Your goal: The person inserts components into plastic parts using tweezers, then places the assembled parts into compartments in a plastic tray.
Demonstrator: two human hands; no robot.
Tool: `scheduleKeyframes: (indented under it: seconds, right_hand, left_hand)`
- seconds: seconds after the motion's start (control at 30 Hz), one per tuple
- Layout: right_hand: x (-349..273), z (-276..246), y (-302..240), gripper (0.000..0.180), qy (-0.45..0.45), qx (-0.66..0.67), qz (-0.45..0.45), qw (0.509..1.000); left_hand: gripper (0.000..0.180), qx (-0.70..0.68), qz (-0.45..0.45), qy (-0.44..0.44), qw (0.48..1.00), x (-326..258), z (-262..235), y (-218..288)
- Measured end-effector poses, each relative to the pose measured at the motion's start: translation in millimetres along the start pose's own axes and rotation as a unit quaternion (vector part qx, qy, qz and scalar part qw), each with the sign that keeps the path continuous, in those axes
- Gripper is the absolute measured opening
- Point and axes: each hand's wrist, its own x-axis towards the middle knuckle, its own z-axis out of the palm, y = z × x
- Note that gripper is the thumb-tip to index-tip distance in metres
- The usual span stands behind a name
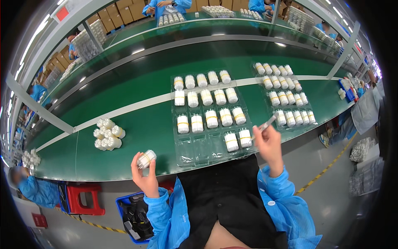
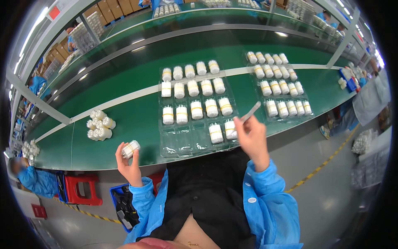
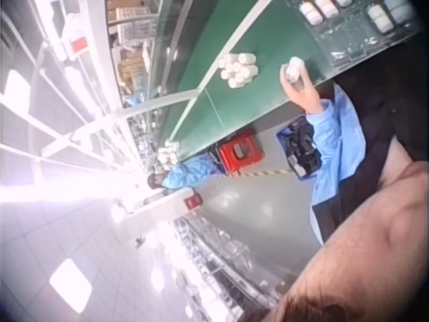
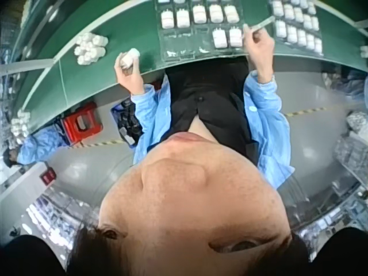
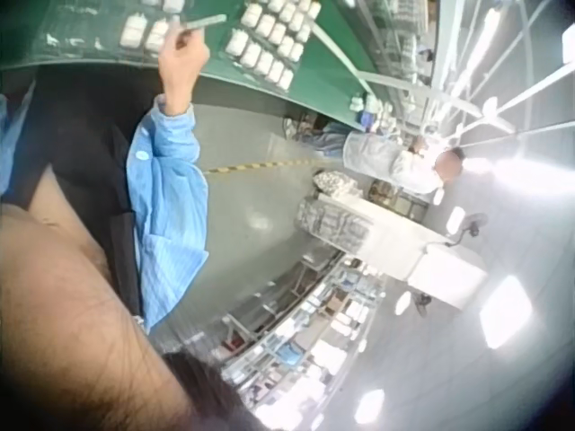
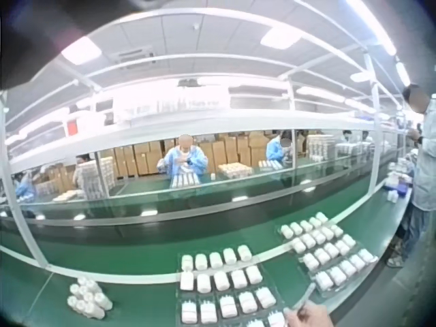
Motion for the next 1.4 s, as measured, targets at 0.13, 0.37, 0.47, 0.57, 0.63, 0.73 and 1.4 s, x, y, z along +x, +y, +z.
scheduleKeyframes:
  seconds: [0.13,0.37,0.47,0.57,0.63,0.73,1.4]
  right_hand:
    - [45,-25,56,0.029,0.001,-0.322,-0.046,0.946]
    - [77,-8,96,0.037,-0.042,-0.378,-0.072,0.922]
    - [88,-18,68,0.033,-0.044,-0.341,-0.095,0.934]
    - [97,-42,1,0.024,0.02,-0.242,-0.196,0.95]
    - [103,-59,-47,0.026,0.066,-0.18,-0.301,0.934]
    - [107,-79,-117,0.058,0.034,-0.077,-0.378,0.922]
    - [143,-126,-217,0.108,0.058,-0.066,-0.695,0.714]
  left_hand:
    - [0.042,0.268,0.08,-0.044,0.959,20,1,1]
    - [0.057,0.267,0.088,-0.062,0.958,32,14,-33]
    - [0.059,0.224,0.021,-0.05,0.973,34,16,-41]
    - [0.054,0.201,-0.019,-0.076,0.976,38,13,-51]
    - [0.052,0.184,-0.029,-0.079,0.979,38,12,-54]
    - [0.048,0.173,-0.036,-0.074,0.981,37,2,-64]
    - [0.043,0.141,-0.029,-0.115,0.983,51,12,-60]
